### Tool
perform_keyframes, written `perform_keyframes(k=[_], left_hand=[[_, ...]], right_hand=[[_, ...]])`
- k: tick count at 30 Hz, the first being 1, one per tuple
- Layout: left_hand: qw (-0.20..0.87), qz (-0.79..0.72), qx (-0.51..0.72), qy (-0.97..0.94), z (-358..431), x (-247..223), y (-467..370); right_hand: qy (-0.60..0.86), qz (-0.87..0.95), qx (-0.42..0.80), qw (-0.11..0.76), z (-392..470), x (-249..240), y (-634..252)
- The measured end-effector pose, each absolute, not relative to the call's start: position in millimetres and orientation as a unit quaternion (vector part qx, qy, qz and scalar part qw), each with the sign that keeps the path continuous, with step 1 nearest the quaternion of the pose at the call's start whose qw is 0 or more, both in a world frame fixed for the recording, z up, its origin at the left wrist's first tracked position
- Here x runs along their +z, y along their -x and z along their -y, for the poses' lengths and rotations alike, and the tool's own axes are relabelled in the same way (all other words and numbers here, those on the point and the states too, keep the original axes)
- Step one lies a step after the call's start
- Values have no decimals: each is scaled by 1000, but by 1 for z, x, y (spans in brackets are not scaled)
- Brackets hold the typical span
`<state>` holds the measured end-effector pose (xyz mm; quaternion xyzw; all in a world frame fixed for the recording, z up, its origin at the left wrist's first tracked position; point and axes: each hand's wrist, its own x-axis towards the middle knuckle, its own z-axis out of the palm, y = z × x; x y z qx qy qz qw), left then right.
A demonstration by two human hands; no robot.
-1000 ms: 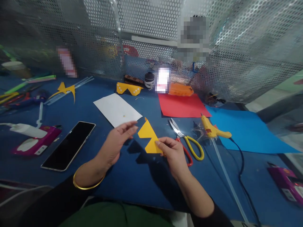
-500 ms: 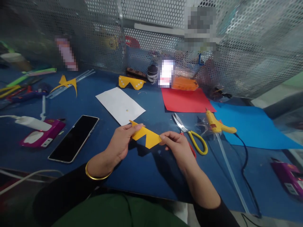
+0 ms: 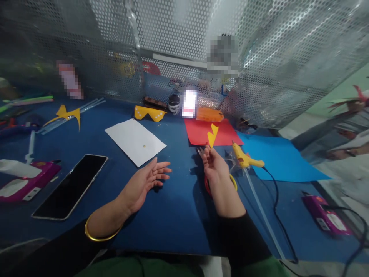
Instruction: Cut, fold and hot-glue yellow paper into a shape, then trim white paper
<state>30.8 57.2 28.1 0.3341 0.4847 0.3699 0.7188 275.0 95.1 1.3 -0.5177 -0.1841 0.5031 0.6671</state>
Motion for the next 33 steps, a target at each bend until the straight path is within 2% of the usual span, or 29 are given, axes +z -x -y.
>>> perform_keyframes(k=[7, 15, 19, 26, 33], left_hand=[[723, -481, 351, -351, -54, 29, -30], [723, -477, 349, -357, -55, 28, -31], [726, -470, 365, -344, -56, 26, -30], [704, -477, 460, -257, -62, 21, -30], [668, -521, 460, -265, -63, 19, -32]], right_hand=[[527, 95, 490, 688, -98, 6, -273], [548, 161, 481, 666, -95, 2, -271], [550, 252, 504, 616, -82, 13, -258], [550, 439, 541, 462, -64, 33, -241], [575, 519, 461, 433, -64, 28, -239]])
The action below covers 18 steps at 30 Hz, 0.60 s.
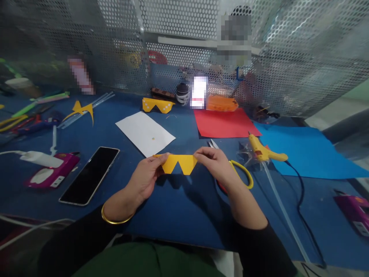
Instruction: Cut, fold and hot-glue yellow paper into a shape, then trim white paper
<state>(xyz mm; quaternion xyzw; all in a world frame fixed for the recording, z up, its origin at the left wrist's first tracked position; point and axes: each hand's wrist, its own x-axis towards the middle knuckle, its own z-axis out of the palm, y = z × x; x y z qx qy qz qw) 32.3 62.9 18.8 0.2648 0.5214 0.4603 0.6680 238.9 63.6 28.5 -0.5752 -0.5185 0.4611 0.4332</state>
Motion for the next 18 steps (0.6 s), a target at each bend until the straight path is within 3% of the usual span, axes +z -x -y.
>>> perform_keyframes(k=[5, 13, 18], left_hand=[[658, -519, 457, -299, -59, 20, -36], [672, -502, 423, -343, -56, 19, -36], [557, -553, 517, -340, -65, 16, -32]], right_hand=[[581, 633, 289, 421, -60, 25, -224], [563, 706, 236, 359, -56, 23, -217], [596, 703, 206, 329, -56, 26, -225]])
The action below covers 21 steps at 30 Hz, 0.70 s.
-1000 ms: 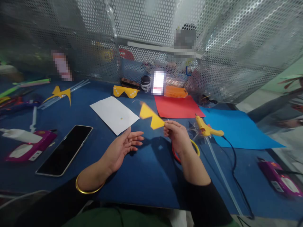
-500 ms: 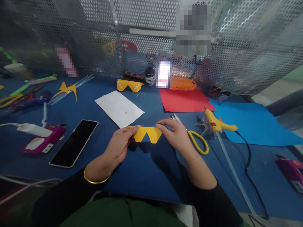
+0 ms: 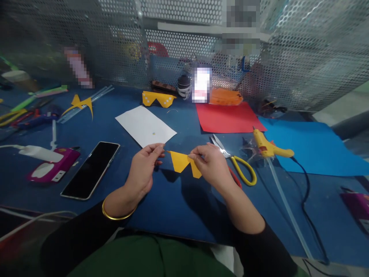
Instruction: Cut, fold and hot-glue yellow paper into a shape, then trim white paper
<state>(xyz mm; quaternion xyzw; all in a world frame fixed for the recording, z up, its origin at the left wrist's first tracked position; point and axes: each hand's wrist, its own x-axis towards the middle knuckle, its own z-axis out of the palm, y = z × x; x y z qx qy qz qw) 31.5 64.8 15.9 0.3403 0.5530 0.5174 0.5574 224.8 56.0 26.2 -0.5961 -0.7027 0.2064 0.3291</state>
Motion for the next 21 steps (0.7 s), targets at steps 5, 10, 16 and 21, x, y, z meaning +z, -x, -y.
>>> perform_keyframes(k=[5, 10, 16, 21], left_hand=[[474, -535, 546, -437, -61, 22, -29], [371, -512, 477, -610, -56, 26, -26], [385, -486, 327, -713, -60, 19, -26], [406, -487, 328, -701, -60, 22, -26]], right_hand=[[574, 734, 190, 310, -56, 25, -227], [535, 778, 181, 277, -54, 24, -227], [505, 801, 156, 279, -50, 28, -223], [507, 798, 172, 278, -50, 30, -223]])
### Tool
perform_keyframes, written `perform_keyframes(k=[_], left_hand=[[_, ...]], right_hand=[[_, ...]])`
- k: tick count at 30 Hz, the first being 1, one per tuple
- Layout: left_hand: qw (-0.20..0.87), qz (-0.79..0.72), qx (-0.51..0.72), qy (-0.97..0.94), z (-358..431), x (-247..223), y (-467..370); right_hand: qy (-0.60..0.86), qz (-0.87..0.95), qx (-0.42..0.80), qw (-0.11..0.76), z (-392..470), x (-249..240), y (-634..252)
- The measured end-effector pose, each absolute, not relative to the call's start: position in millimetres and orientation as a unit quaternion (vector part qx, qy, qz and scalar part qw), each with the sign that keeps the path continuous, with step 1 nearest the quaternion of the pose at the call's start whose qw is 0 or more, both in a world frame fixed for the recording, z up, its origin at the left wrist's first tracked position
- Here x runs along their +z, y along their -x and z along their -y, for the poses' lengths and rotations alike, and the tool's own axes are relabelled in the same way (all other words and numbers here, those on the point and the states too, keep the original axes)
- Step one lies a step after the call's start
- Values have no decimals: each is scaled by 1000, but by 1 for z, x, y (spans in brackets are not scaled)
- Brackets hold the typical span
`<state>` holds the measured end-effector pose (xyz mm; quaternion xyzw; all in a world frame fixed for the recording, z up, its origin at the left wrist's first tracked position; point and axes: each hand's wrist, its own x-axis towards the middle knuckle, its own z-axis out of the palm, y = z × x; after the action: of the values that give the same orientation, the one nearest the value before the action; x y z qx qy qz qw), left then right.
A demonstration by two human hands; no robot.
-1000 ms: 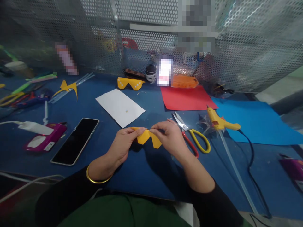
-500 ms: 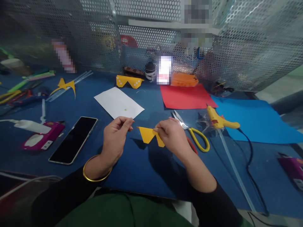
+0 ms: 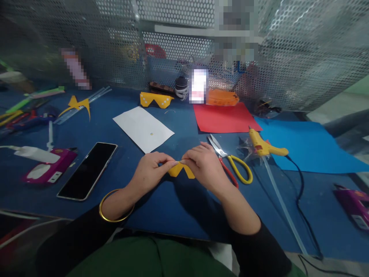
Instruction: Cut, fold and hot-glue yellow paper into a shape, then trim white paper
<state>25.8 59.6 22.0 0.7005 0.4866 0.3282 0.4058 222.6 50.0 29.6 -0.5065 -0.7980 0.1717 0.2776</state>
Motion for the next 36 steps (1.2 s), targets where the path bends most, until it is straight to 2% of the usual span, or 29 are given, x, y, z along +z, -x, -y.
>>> perform_keyframes(k=[6, 10, 14, 16, 18, 21, 24, 30, 36], left_hand=[[405, -508, 334, -683, -58, 28, -26], [474, -542, 330, -611, -59, 28, -27], [551, -554, 368, -503, -62, 25, -28], [586, -547, 389, -453, -65, 23, -28], [627, -532, 412, -393, -67, 21, -27], [670, -519, 435, -304, -70, 22, -24], [675, -524, 432, -288, -70, 25, -24], [667, -537, 426, -293, -67, 27, -27], [664, -538, 422, -303, -68, 25, -28]], right_hand=[[519, 782, 198, 281, -52, 30, -226], [533, 749, 235, 316, -51, 31, -228], [587, 624, 384, 344, -52, 33, -232], [600, 492, 490, 399, -55, 30, -236], [595, 353, 544, 474, -61, 24, -241], [595, 241, 525, 559, -73, 13, -252], [585, 164, 515, 604, -83, 4, -263], [564, 108, 509, 641, -86, -7, -269], [568, 136, 497, 642, -84, -7, -261]])
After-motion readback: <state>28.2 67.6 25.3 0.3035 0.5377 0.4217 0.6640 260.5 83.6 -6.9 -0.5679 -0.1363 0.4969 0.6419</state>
